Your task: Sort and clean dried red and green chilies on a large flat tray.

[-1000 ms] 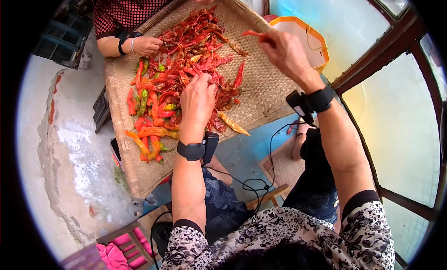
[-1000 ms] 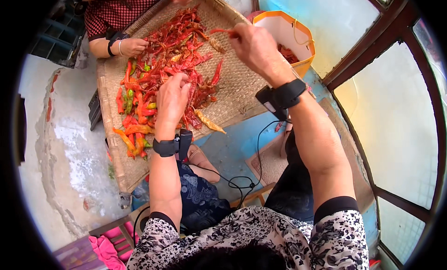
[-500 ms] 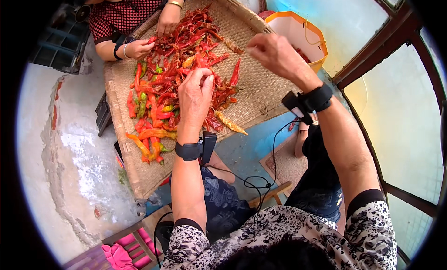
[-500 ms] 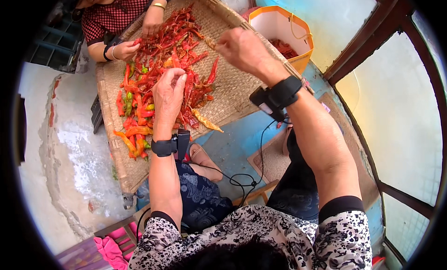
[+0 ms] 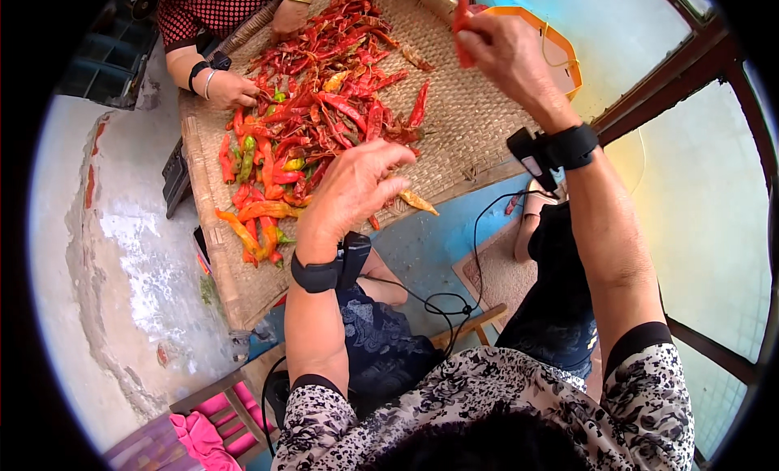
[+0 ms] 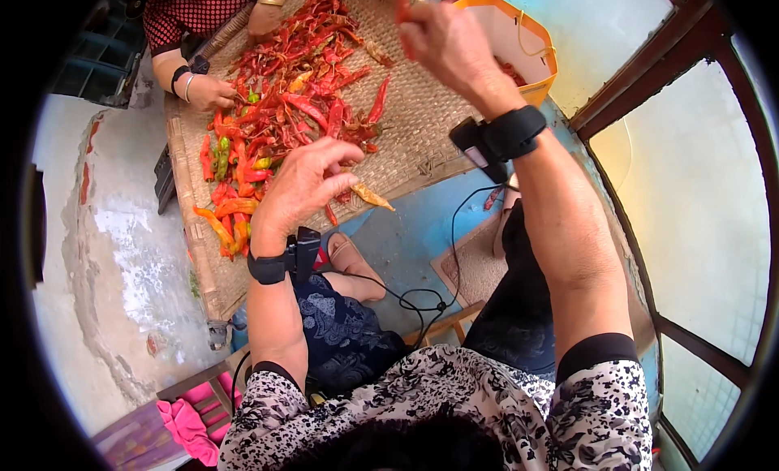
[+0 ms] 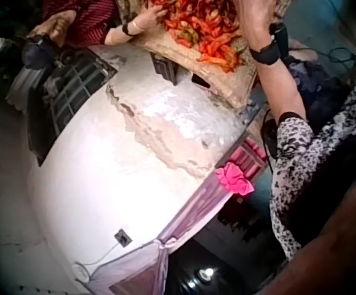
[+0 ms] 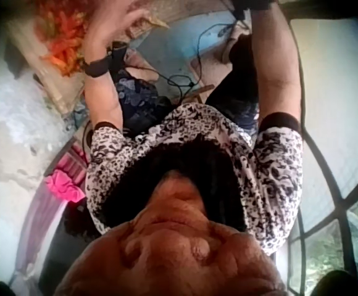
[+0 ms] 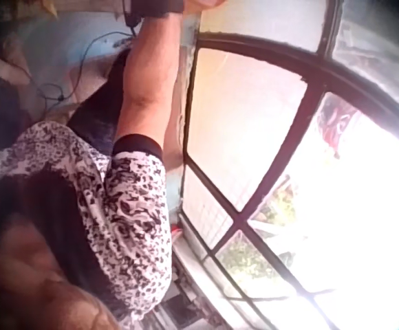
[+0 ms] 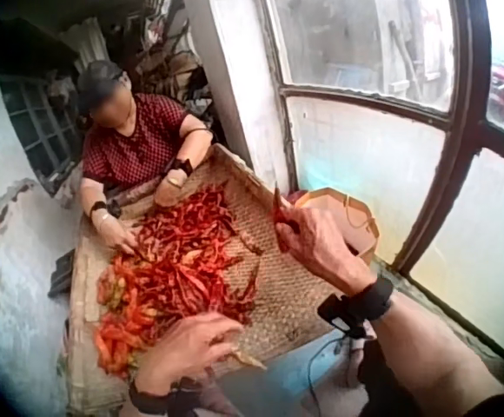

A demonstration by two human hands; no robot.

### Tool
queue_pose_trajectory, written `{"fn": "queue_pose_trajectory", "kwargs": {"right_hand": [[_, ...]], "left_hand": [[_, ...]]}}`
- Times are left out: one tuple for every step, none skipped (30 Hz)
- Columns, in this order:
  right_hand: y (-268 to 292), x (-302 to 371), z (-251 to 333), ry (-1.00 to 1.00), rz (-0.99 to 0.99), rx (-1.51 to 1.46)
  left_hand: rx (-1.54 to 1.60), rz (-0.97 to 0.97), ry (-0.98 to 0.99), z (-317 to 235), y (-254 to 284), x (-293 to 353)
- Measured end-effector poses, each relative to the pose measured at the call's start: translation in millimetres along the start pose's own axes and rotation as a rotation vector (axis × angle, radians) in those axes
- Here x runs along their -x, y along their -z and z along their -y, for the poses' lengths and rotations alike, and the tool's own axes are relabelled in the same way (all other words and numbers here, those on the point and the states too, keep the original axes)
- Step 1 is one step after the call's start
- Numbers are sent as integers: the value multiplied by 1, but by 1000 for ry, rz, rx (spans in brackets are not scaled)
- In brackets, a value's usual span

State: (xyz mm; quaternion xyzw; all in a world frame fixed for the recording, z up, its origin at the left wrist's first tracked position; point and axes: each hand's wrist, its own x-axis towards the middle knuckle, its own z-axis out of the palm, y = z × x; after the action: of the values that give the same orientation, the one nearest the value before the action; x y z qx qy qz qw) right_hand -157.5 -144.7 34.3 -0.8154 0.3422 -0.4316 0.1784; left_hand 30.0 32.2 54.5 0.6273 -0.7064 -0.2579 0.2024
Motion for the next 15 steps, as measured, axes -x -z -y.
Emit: {"fn": "queue_pose_trajectory", "kwargs": {"right_hand": [[7,0,-12,-3,-78,104],[15,1,-23,-6,-156,209],[22,2,-36,-86,-133,362],[28,4,-46,-163,-111,509],[32,8,-55,-145,-132,597],[32,11,-55,-144,-133,597],[32,14,-54,-98,-145,550],[32,17,-54,-53,-157,504],[26,19,-55,20,-138,324],[22,19,-36,37,-2,232],[10,23,-33,102,77,39],[7,24,-3,32,251,-7],[0,27,6,89,291,-14],[-8,30,12,48,380,-98],[-12,32,20,16,419,-188]], "left_hand": [[-121,19,-112,7,-4,5],[-242,38,-225,12,-9,9],[-257,24,-226,15,-16,10],[-257,22,-225,16,-21,11],[-352,31,-201,17,-26,11],[-446,41,-177,18,-29,11],[-444,21,-197,20,-31,9],[-445,20,-200,20,-30,5],[-345,-30,-210,21,-29,0],[-247,-77,-211,21,-26,-4],[-205,-109,-94,19,-23,-9],[-207,-106,-86,23,-24,-12],[76,-220,10,22,-25,-20],[360,-329,107,21,-26,-25],[524,-329,131,19,-26,-28]]}}
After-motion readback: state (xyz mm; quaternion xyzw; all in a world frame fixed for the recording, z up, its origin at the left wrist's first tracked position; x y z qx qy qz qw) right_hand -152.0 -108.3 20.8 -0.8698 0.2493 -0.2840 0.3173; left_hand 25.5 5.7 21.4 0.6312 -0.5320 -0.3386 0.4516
